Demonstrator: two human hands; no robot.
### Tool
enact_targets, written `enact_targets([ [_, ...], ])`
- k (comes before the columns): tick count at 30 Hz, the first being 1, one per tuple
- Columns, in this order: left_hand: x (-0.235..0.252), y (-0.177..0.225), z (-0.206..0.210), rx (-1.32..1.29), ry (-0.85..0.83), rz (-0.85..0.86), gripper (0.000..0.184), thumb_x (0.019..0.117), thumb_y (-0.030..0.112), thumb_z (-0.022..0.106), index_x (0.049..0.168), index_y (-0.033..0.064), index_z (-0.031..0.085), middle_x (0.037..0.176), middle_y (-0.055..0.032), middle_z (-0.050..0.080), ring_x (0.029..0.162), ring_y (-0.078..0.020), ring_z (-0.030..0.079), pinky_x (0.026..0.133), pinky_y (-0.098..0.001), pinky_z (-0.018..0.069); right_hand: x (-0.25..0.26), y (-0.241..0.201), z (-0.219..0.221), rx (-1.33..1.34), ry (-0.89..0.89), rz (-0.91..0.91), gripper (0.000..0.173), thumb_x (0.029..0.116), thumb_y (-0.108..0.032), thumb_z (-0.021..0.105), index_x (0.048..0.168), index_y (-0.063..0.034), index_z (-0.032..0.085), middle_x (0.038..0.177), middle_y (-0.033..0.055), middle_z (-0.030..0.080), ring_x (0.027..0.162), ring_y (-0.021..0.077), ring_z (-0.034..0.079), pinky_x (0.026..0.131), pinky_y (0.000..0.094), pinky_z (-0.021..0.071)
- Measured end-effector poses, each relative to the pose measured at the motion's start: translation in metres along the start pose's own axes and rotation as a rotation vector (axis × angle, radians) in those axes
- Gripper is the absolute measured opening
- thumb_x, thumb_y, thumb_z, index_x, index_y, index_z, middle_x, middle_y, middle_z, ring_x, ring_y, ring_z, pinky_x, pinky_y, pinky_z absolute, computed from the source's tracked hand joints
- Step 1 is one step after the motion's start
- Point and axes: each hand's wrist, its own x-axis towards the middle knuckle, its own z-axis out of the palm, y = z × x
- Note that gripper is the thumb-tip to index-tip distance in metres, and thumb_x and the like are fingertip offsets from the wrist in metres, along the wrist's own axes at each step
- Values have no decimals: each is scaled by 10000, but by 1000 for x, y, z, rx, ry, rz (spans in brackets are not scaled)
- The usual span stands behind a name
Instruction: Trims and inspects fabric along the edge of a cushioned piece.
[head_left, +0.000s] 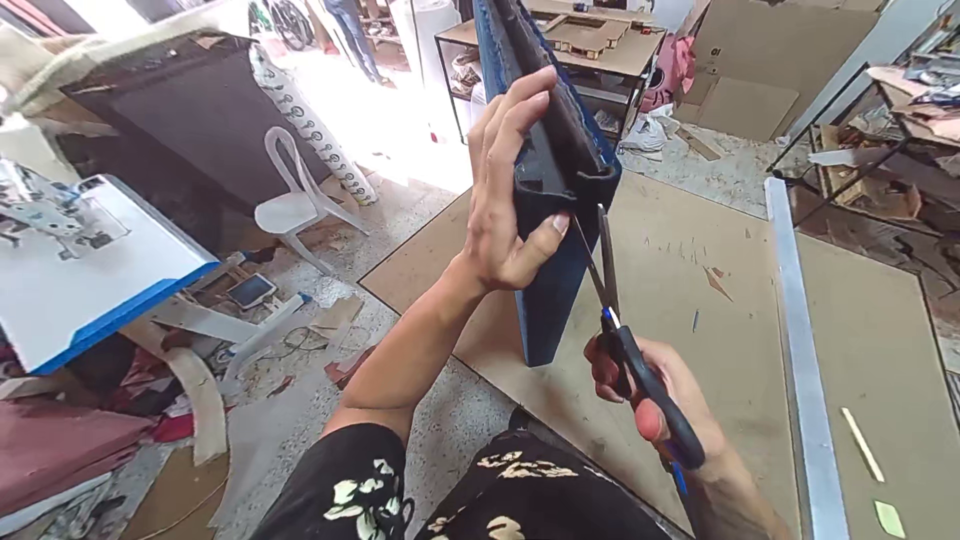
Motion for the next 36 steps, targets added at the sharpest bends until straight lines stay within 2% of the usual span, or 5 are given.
enact_targets([
  [14, 13, -1, 13, 56, -32, 12, 885, 902, 542, 491, 1497, -91, 323, 1635, -284, 265, 1509, -397, 293, 1226, -533, 296, 55, 9, -12, -18, 20, -143, 620, 857, -630, 737, 1148, -92, 634, 1006, 7, 642, 873, 115, 630, 741, 292, 568],
  [19, 14, 0, 17, 37, -41, 21, 879, 909, 509, 500, 1510, -101, 300, 1636, -289, 260, 1509, -397, 297, 1226, -532, 306, 69, 0, -15, -94, 42, -215, 451, 890, -488, 777, 950, -57, 663, 804, 19, 637, 644, 113, 601, 533, 280, 523],
  [28, 13, -3, 23, 10, -12, 75, 657, 925, 487, 510, 1357, -7, 488, 1585, -246, 374, 1466, -388, 354, 1205, -564, 288, 72, 0, -10, -119, 78, -362, 371, 892, -379, 805, 931, -37, 667, 817, 17, 655, 629, 66, 579, 521, 225, 485],
  [33, 14, -5, 17, -37, -21, 74, 504, 890, 411, 633, 1211, 25, 592, 1324, -162, 590, 1358, -341, 450, 1158, -528, 349, 59, -42, -10, -161, 63, -517, 536, 796, -561, 826, 1017, -100, 667, 970, 35, 638, 794, 135, 626, 644, 298, 563],
  [36, 32, 11, -8, 21, -232, 71, 352, 879, 325, 751, 1067, 37, 674, 1163, -111, 669, 1291, -305, 530, 1124, -483, 433, 32, -42, -31, -427, 254, -511, 471, 894, -495, 767, 1129, -107, 638, 1092, 20, 618, 906, 119, 624, 724, 278, 564],
])
